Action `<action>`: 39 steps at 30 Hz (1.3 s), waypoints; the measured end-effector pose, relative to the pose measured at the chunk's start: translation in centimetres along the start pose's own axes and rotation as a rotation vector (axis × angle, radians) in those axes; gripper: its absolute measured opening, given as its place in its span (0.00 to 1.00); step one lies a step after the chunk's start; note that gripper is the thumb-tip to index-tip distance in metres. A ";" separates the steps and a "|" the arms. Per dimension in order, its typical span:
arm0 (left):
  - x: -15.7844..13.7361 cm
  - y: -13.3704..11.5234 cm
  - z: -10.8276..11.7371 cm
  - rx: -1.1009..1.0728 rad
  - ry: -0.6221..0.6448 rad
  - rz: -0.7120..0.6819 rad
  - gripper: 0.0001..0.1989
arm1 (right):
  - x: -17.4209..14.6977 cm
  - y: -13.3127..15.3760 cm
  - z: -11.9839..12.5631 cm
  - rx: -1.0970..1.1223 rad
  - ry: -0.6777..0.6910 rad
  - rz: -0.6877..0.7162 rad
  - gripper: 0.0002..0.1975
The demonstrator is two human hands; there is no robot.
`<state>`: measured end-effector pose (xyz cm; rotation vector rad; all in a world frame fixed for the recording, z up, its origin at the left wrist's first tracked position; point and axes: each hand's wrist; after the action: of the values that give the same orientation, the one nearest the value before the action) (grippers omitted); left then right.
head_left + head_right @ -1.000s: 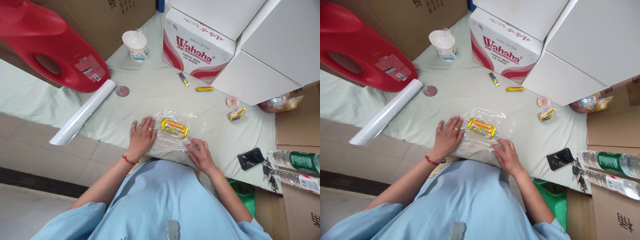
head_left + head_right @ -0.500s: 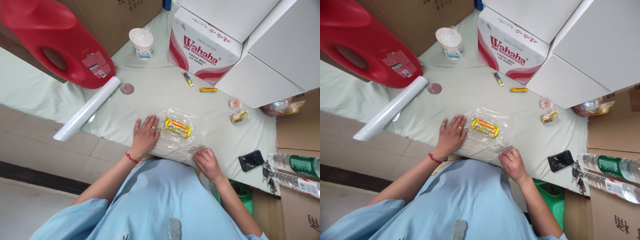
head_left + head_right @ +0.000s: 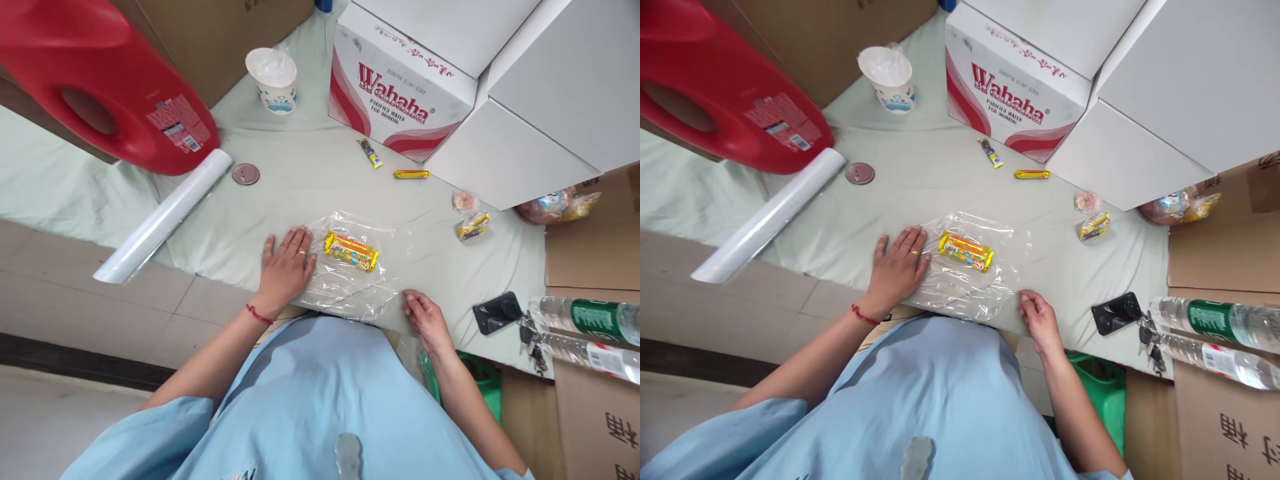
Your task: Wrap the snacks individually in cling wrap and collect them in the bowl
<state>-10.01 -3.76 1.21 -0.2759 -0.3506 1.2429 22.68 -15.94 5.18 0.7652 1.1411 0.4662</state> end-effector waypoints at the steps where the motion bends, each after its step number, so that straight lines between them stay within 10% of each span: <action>1: 0.0 0.0 0.0 -0.001 -0.002 -0.001 0.30 | 0.1 0.3 -0.5 0.050 0.039 -0.049 0.37; 15: 0.0 0.0 0.1 -0.038 -0.004 0.002 0.29 | -0.4 2.2 -1.8 0.512 0.305 -0.192 0.21; 27: -0.1 0.1 0.0 -0.026 -0.008 -0.009 0.29 | -1.2 1.3 -2.6 0.171 0.369 -0.219 0.26; 39: 0.0 0.1 0.1 -0.061 0.005 -0.007 0.30 | -2.0 1.5 -2.6 0.316 0.404 -0.217 0.30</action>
<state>-10.14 -3.76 1.26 -0.3294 -0.3851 1.2262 19.64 -15.54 7.06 0.8281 1.6844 0.2645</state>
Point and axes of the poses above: each hand's wrist, its own x-axis towards the middle knuckle, its own z-axis out of the back of the hand, y = z × x
